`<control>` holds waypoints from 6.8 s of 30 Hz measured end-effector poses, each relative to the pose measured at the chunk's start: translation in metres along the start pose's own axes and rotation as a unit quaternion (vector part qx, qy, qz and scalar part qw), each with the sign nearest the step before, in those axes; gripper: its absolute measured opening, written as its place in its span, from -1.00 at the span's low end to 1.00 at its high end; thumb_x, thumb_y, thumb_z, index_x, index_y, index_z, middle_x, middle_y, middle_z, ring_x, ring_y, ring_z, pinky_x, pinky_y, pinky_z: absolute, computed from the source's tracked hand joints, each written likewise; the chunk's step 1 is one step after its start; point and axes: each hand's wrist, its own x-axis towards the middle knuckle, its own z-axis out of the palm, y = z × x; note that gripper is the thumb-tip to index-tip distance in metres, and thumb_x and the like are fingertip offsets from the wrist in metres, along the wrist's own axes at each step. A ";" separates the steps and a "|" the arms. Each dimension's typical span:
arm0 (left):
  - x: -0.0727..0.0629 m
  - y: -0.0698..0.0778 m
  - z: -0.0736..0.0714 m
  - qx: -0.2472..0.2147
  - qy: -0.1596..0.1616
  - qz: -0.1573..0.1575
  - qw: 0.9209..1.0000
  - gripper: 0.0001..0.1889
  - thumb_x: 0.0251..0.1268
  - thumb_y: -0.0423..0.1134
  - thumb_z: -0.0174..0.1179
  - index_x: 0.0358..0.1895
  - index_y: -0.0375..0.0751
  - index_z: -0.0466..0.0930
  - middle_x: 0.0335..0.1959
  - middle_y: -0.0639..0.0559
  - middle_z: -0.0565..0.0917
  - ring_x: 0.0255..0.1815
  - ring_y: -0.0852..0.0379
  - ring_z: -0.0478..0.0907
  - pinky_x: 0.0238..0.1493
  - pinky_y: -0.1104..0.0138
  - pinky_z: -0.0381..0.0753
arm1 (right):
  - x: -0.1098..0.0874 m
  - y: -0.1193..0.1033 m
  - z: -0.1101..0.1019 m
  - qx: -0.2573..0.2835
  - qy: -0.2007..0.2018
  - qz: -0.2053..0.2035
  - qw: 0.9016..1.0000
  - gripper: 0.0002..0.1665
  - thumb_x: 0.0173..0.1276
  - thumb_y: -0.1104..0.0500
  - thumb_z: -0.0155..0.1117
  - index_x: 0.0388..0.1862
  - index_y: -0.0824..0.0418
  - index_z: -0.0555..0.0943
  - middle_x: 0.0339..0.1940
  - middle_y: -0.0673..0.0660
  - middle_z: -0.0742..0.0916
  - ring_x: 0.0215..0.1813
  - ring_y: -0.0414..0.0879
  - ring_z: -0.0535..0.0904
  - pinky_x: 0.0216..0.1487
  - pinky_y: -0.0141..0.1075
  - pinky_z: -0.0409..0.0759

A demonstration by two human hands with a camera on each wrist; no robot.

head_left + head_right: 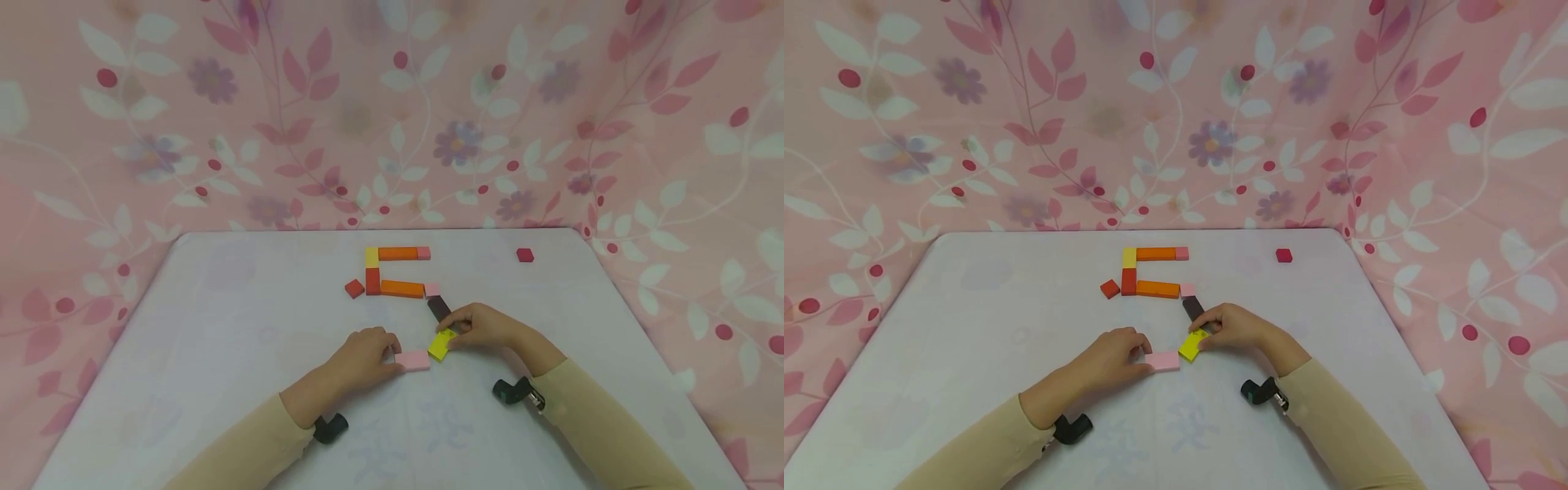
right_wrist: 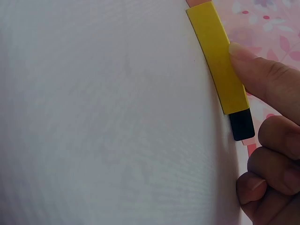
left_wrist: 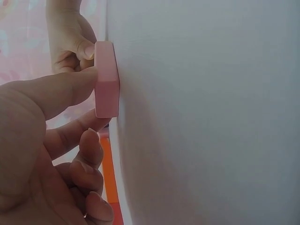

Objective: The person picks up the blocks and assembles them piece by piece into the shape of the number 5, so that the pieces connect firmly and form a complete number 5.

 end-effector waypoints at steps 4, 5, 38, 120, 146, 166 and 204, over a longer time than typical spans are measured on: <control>0.000 0.000 0.000 0.000 0.000 -0.003 1.000 -0.72 0.22 0.05 0.39 -0.09 0.03 0.69 -0.36 0.19 0.53 -0.28 0.18 0.42 -0.10 0.22 0.45 | 0.000 0.001 0.001 0.001 0.000 -0.002 1.000 -0.65 0.17 0.07 0.58 -0.05 -0.22 0.77 -0.67 -0.05 0.34 -0.57 -0.14 0.25 -0.48 -0.37 0.24; 0.000 0.000 0.000 0.000 0.000 -0.003 1.000 -0.72 0.21 0.04 0.39 -0.09 0.03 0.69 -0.36 0.19 0.54 -0.28 0.18 0.42 -0.10 0.22 0.45 | 0.000 0.001 0.001 0.001 0.000 -0.002 1.000 -0.65 0.16 0.07 0.58 -0.06 -0.22 0.77 -0.67 -0.05 0.34 -0.57 -0.14 0.25 -0.48 -0.37 0.24; 0.030 -0.061 -0.058 -0.025 0.137 -0.106 0.985 -0.70 0.37 -0.04 0.28 0.07 -0.03 0.67 -0.13 -0.03 0.59 -0.11 -0.02 0.52 0.03 0.07 0.51 | 0.000 0.001 0.000 0.007 0.001 -0.015 1.000 -0.64 0.17 0.09 0.57 -0.04 -0.18 0.77 -0.67 -0.05 0.31 -0.56 -0.15 0.22 -0.48 -0.37 0.21; 0.008 -0.051 -0.034 -0.001 0.004 -0.042 0.999 -0.67 0.17 -0.04 0.46 0.02 0.11 0.76 -0.21 0.17 0.55 -0.11 0.15 0.50 -0.02 0.23 0.53 | -0.002 0.003 0.004 0.018 0.006 0.000 1.000 -0.67 0.20 0.07 0.55 -0.04 -0.19 0.77 -0.69 -0.05 0.31 -0.59 -0.15 0.21 -0.49 -0.37 0.22; 0.002 -0.038 -0.024 -0.025 -0.018 0.011 0.999 -0.72 0.08 0.01 0.51 -0.14 0.08 0.77 -0.36 0.22 0.52 -0.24 0.17 0.44 -0.19 0.28 0.49 | -0.003 -0.001 0.003 0.016 0.006 -0.003 1.000 -0.67 0.22 0.09 0.54 -0.02 -0.15 0.76 -0.68 -0.05 0.31 -0.57 -0.16 0.21 -0.49 -0.38 0.22; 0.000 -0.032 -0.021 -0.024 -0.019 0.017 0.999 -0.73 0.10 -0.03 0.51 -0.13 0.06 0.76 -0.32 0.23 0.52 -0.23 0.19 0.44 -0.16 0.28 0.48 | -0.002 0.001 0.002 0.021 0.004 -0.013 1.000 -0.68 0.21 0.10 0.54 -0.04 -0.14 0.77 -0.69 -0.06 0.30 -0.58 -0.17 0.20 -0.49 -0.38 0.22; -0.007 -0.028 -0.026 -0.018 -0.010 0.021 1.000 -0.72 0.12 -0.04 0.49 -0.10 0.05 0.75 -0.30 0.20 0.56 -0.18 0.20 0.47 -0.11 0.26 0.52 | -0.002 0.000 0.003 0.015 0.007 -0.005 1.000 -0.68 0.22 0.09 0.53 -0.03 -0.16 0.76 -0.70 -0.06 0.30 -0.59 -0.17 0.20 -0.49 -0.37 0.21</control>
